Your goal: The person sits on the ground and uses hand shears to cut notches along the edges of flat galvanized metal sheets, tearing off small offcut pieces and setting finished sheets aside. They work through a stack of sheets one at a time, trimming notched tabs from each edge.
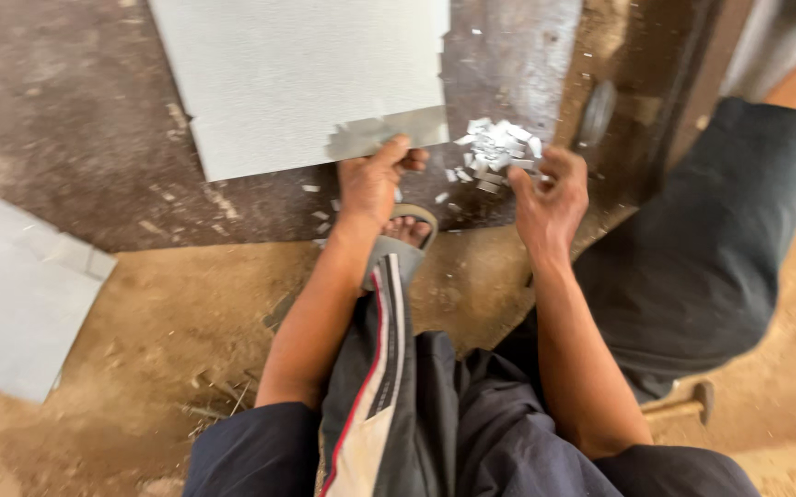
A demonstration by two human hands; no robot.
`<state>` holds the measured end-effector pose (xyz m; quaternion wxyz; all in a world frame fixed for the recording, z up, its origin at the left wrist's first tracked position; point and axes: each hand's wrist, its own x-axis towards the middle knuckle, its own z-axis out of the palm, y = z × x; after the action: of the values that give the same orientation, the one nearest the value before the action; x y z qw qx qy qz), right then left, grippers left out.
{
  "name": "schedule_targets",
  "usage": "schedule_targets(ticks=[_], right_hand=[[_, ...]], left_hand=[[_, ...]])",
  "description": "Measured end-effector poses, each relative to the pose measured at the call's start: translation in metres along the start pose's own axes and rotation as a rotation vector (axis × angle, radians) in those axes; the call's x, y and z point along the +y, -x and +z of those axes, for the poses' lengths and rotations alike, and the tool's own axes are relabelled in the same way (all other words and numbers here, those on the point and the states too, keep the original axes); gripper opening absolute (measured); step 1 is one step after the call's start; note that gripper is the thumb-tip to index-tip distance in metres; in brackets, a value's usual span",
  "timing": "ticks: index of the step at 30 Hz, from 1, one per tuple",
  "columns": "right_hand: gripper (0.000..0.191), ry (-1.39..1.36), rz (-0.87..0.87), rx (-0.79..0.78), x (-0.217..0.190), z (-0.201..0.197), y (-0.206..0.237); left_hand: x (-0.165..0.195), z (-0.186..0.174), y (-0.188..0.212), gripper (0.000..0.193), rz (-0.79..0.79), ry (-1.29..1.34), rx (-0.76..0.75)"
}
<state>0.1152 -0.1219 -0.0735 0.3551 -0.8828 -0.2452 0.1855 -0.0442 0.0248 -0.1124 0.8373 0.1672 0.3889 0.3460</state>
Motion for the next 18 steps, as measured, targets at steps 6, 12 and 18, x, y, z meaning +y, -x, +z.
schedule_targets(ticks=[6,12,18], right_hand=[[0.044,0.415,0.246,0.009,0.056,-0.054,0.022],[0.023,0.386,0.103,-0.110,0.058,-0.058,0.020],[0.024,0.302,0.155,-0.199,0.054,-0.058,0.019]], left_hand=[[-0.004,0.009,0.003,0.016,0.010,0.039,-0.061],[-0.004,0.014,0.007,0.018,0.004,0.025,-0.083],[-0.002,0.007,0.004,0.021,0.013,0.037,-0.088]])
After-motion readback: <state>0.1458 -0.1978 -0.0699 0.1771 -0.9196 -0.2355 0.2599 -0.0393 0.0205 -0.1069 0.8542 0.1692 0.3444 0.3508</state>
